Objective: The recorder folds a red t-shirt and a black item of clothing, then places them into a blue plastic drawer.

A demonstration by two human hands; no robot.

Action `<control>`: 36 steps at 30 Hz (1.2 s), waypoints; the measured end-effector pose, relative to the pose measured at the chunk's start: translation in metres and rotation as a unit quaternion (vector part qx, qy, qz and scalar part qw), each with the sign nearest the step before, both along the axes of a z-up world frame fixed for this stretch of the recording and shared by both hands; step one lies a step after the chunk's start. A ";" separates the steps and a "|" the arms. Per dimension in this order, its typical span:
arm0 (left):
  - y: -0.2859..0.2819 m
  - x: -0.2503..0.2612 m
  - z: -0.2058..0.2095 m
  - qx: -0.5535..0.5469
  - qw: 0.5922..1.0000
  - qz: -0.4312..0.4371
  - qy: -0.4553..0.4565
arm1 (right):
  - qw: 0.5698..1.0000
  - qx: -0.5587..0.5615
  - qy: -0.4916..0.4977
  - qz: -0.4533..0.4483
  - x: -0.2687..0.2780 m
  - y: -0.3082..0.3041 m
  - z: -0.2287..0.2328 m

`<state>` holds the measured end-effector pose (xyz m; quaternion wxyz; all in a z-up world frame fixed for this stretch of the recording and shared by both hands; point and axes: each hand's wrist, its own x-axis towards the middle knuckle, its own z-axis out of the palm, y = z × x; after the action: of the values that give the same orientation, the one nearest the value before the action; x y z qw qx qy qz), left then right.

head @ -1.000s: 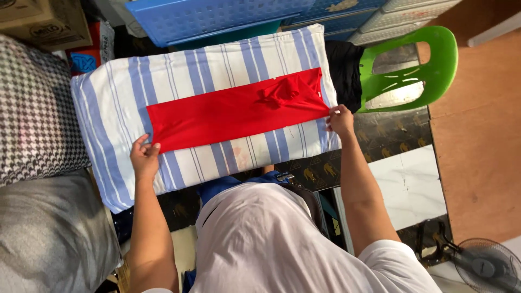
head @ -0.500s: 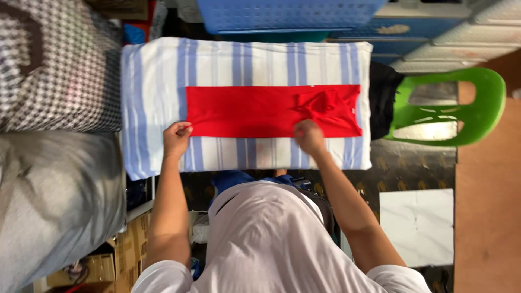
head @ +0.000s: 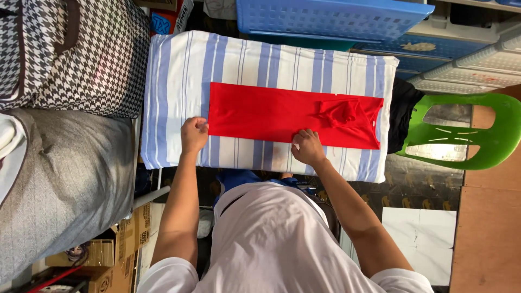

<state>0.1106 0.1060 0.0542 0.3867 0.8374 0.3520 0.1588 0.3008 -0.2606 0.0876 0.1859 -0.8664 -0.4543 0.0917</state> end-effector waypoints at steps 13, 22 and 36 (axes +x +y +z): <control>0.008 0.068 -0.002 0.177 0.976 -0.098 0.083 | 0.995 0.012 0.067 -0.072 -0.009 0.032 -0.015; -0.054 0.046 0.010 0.193 0.959 -0.206 -0.013 | 0.980 0.113 0.082 -0.143 0.003 -0.031 -0.045; -0.140 0.103 -0.020 -0.094 0.973 -0.190 -0.089 | 0.887 0.219 0.079 -0.399 0.124 -0.226 -0.086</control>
<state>0.2134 -0.0339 0.0340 0.5169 0.8311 0.1642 0.1230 0.4243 -0.4870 0.0014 0.4273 -0.9016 -0.0623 -0.0238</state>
